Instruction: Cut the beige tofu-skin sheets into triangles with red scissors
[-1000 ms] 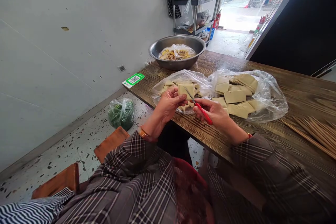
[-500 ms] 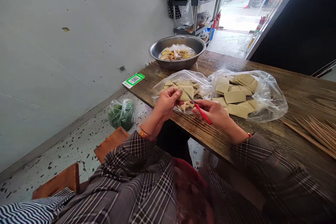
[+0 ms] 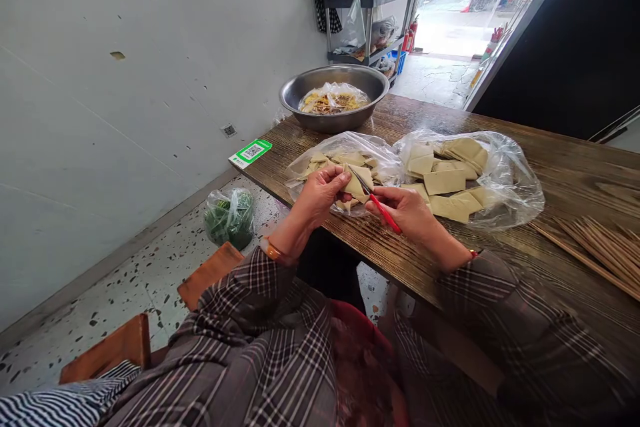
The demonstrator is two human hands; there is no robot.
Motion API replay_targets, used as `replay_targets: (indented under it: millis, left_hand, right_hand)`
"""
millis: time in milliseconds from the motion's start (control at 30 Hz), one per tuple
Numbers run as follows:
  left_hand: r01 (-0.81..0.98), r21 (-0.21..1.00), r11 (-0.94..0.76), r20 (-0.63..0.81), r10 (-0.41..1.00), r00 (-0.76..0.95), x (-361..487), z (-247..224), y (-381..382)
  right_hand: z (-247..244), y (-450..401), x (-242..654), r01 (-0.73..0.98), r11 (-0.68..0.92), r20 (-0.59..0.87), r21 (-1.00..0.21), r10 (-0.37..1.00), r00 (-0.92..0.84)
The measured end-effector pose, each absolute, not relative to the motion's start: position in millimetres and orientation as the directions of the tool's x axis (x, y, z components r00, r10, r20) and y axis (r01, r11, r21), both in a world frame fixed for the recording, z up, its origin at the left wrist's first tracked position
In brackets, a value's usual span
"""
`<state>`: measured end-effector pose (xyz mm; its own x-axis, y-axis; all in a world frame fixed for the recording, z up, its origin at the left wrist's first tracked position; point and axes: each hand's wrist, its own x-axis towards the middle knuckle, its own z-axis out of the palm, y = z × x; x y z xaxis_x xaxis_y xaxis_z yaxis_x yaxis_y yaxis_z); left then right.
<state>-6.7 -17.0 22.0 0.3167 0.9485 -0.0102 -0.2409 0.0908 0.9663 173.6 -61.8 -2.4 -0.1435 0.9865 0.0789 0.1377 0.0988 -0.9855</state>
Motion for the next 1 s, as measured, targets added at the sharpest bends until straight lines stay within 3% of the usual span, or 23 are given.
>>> replay_targets:
  millis: [300, 600, 767, 1000]
  left_hand:
    - [-0.125, 0.991, 0.050, -0.030, 0.986, 0.163, -11, 7, -4]
    - [0.208, 0.940, -0.269, 0.272, 0.962, 0.017, -20, -5, 17]
    - [0.299, 0.846, -0.442, 0.388, 0.894, 0.223, 5, 5, 2]
    - [0.289, 0.651, -0.702, 0.357, 0.619, 0.700, 59, 1, -21]
  right_hand:
    - [-4, -55, 183, 0.099, 0.049, 0.049, -0.994, 0.999, 0.000]
    - [16, -51, 204, -0.107, 0.116, 0.095, -0.987, 0.979, 0.181]
    - [33, -49, 223, -0.097, 0.232, 0.200, -0.968, 0.943, 0.267]
    - [53, -51, 236, -0.044, 0.314, 0.283, -0.948, 0.900, 0.332]
